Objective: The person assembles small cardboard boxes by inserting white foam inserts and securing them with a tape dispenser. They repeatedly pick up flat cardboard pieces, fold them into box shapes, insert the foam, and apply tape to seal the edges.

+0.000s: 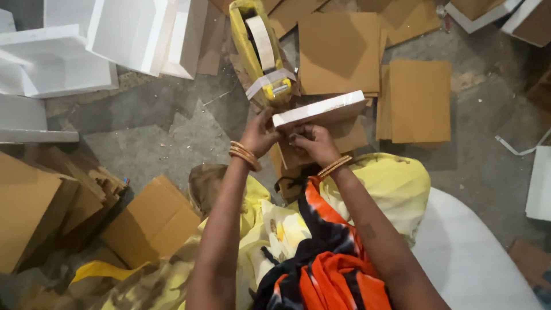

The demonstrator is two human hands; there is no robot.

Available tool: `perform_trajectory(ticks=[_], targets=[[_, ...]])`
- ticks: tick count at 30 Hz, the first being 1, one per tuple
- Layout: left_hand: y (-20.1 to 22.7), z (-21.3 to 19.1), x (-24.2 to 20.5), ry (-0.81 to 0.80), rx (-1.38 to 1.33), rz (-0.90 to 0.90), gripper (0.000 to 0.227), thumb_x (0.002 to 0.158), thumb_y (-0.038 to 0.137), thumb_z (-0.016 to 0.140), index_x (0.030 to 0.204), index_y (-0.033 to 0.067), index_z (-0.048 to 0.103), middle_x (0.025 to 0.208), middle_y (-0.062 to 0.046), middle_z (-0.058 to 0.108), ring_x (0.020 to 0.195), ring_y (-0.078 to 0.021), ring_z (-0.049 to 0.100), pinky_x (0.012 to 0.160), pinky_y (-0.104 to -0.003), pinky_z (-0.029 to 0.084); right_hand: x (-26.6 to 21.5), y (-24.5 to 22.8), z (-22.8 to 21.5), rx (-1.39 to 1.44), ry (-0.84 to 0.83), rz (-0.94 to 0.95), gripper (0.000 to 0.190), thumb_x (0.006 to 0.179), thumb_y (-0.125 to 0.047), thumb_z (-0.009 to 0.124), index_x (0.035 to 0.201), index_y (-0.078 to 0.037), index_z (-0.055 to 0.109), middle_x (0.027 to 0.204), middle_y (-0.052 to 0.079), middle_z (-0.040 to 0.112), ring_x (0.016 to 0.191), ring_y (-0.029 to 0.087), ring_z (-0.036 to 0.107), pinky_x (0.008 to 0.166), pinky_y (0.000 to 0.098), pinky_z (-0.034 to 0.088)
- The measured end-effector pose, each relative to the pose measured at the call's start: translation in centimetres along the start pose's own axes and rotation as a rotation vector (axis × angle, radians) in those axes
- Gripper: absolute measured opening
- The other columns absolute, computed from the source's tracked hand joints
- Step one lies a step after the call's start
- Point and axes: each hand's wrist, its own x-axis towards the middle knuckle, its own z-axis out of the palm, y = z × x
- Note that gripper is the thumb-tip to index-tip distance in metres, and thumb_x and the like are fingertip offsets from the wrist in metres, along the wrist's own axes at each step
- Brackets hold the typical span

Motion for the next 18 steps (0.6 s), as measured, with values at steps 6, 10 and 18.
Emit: perform_trajectory(ticks=[6, 10, 18], targets=[[0.1, 0.7, -0.6, 0.016, -0.202, -0.214, 0.054, 0.087, 0.015, 0.079, 0.133, 0.0001, 0.055, 0.122, -0.009, 0.068, 0.111, -0.0174, 0.066, 0.095, -0.033, 0.055, -0.2, 1.0, -0.4, -0.098, 0.009, 0.011, 0.016, 0.097, -0.009, 0.070, 0.110, 0.000, 0.073, 0.088, 0.001, 0.073, 0.071, 0.006, 0.063, 0.064, 0.0238, 0.053], [1.0, 3.6, -0.2, 0.217, -0.265, -0.141, 0.047, 0.084, 0.013, 0.077, 0.124, -0.0049, 0.059, 0.115, -0.014, 0.073, 0.105, -0.0206, 0.071, 0.091, -0.034, 0.059, -0.4, -1.3, 0.4, -0.061, -0.008, 0.024, 0.018, 0.095, -0.009, 0.065, 0.110, -0.001, 0.071, 0.095, -0.001, 0.076, 0.077, 0.006, 0.068, 0.066, 0.0248, 0.056], [1.4, 3.0, -1.0, 0.254, 0.211, -0.041, 0.048, 0.074, 0.005, 0.080, 0.117, -0.0013, 0.059, 0.104, -0.019, 0.071, 0.099, -0.0304, 0.070, 0.086, -0.038, 0.055, -3.6, -10.5, 1.9, -0.909, 0.241, -0.241, 0.023, 0.096, -0.020, 0.075, 0.110, -0.002, 0.068, 0.095, 0.014, 0.074, 0.085, 0.025, 0.073, 0.077, 0.0373, 0.057]])
